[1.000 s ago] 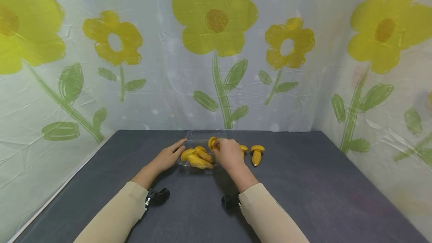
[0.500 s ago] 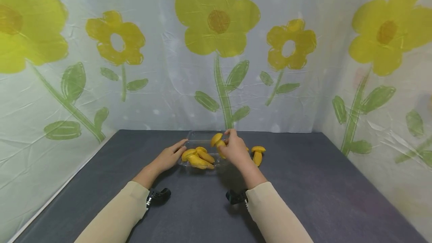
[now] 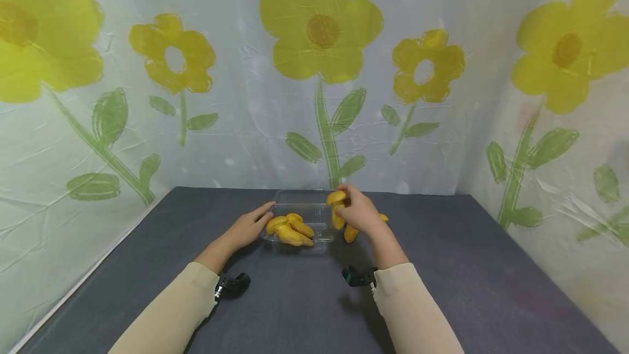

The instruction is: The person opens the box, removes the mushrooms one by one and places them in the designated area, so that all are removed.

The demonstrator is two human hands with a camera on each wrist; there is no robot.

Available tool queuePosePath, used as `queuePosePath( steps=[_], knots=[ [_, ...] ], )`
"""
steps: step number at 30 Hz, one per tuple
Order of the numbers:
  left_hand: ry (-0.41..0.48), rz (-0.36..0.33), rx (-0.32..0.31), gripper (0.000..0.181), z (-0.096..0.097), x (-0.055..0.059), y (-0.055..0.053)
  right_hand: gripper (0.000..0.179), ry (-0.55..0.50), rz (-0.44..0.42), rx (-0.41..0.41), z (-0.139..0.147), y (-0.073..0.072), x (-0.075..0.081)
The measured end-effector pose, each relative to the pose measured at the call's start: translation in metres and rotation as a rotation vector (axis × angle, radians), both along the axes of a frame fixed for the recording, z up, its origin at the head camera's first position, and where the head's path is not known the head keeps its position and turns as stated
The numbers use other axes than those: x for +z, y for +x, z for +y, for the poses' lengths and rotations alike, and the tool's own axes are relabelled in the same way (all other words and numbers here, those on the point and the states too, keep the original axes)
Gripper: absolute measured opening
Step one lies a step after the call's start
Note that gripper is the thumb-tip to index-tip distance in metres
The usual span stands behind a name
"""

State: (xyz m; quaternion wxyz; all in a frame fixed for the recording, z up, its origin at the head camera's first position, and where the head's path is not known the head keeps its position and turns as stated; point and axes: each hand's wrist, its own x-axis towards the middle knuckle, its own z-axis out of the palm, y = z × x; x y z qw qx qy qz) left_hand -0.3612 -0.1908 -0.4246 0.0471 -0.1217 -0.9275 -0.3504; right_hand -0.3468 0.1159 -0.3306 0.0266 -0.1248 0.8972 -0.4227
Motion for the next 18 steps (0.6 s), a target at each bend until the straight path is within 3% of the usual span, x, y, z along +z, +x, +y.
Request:
queuePosePath(
  steps=[11, 18],
  knots=[
    [-0.003, -0.003, -0.004, 0.063, 0.0, 0.0, 0.0, 0.06, -0.084, -0.105, -0.033, 0.046, -0.009, 0.009],
    [0.01, -0.005, -0.001, 0.054, 0.001, 0.002, 0.002, 0.061, -0.053, -0.107, -0.046, 0.072, -0.011, 0.011]
  ],
)
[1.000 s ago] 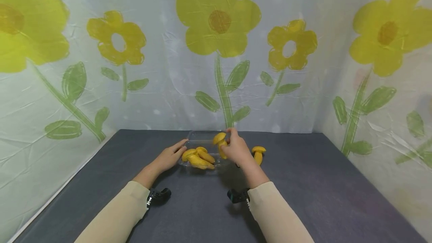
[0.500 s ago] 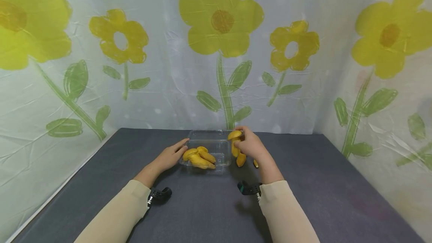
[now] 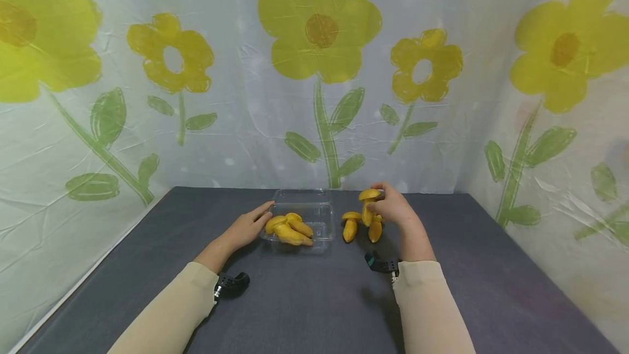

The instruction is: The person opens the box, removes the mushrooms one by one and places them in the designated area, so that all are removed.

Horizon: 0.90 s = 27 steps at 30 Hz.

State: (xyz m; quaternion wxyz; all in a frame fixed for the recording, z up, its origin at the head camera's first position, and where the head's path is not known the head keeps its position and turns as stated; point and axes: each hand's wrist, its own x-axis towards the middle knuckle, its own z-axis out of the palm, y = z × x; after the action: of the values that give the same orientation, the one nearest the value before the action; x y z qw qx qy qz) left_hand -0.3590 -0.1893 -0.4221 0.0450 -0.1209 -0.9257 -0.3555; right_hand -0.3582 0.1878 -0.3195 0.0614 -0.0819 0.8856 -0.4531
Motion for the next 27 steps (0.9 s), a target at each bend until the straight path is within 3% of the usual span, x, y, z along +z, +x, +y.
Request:
queuePosePath(
  steps=[6, 16, 27],
  knots=[
    [-0.018, -0.011, 0.019, 0.058, -0.001, -0.001, -0.001, 0.062, 0.039, -0.016, -0.062, 0.018, -0.003, -0.005],
    [-0.013, -0.001, 0.004, 0.064, -0.001, -0.002, -0.002, 0.064, -0.001, -0.084, -0.208, 0.041, -0.001, -0.019],
    [-0.005, -0.014, 0.006, 0.05, -0.001, -0.001, -0.003, 0.06, 0.017, -0.158, -0.325, 0.053, -0.006, -0.035]
  ],
)
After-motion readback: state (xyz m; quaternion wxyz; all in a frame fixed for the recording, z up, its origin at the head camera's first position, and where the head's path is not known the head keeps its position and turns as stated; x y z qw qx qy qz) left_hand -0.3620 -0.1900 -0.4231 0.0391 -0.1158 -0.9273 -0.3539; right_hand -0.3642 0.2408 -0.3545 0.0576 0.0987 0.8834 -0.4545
